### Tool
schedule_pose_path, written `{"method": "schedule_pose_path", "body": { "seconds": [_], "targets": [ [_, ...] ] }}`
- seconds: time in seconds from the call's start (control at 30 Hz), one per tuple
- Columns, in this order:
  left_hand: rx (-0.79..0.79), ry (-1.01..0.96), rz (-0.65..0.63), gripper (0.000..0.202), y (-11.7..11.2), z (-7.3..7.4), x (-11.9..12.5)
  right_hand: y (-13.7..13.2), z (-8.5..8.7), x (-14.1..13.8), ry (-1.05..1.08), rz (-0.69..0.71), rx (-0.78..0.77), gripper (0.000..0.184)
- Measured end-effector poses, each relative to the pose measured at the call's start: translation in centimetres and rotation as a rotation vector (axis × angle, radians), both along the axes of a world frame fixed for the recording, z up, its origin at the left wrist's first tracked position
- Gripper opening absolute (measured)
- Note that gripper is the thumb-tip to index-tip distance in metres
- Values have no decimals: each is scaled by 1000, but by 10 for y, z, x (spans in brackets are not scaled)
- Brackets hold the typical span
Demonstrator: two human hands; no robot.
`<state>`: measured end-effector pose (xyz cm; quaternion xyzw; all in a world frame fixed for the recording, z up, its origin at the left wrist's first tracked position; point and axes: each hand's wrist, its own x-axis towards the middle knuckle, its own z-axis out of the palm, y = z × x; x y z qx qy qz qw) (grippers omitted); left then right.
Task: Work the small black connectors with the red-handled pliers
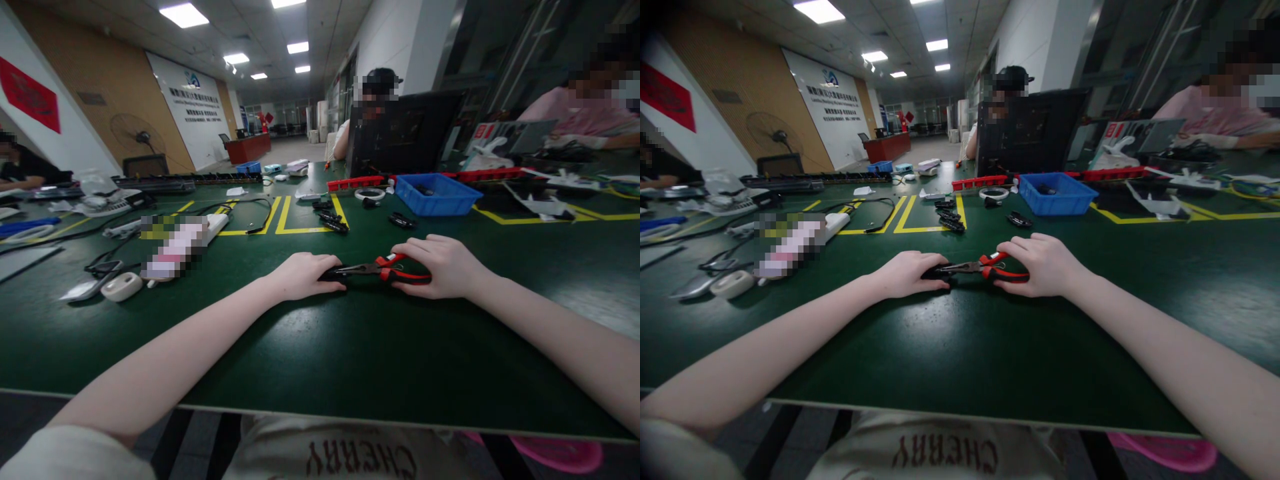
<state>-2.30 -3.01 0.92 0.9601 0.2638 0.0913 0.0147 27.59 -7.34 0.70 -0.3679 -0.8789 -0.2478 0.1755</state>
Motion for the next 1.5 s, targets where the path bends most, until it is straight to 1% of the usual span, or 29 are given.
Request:
{"method": "schedule_pose_path", "body": {
  "seconds": [0.27, 0.53, 0.67, 0.77, 0.9, 1.0, 1.13, 1.3, 1.5],
  "targets": [
    [18, 27, -31, 39, 1, 0, 0, -1, 3, 2, -27, 61, 113, 48],
    [4, 4, -23, 38, 2, 0, -1, 1, 4, 1, -37, 24, 124, 47],
    [12, 1, -27, 38, 3, -1, -1, 3, 4, 1, -36, 15, 143, 53],
    [14, -4, -39, 39, 3, -3, -1, 5, 4, 0, -17, 20, 138, 57],
    [8, -18, -74, 41, 5, -4, -1, 7, 2, -1, 2, 19, 88, 58],
    [21, -31, -92, 42, 6, -5, -2, 9, 1, -1, 10, -4, 59, 58],
    [32, -66, -111, 41, 6, -6, -3, 9, 1, -1, 14, -31, 64, 56],
    [11, -130, -145, 35, 6, -7, -3, 9, 0, -2, 20, -27, 62, 52],
    [12, -183, -185, 24, 8, -9, -3, 8, -1, -2, -68, -34, 94, 48]
  ]
}}
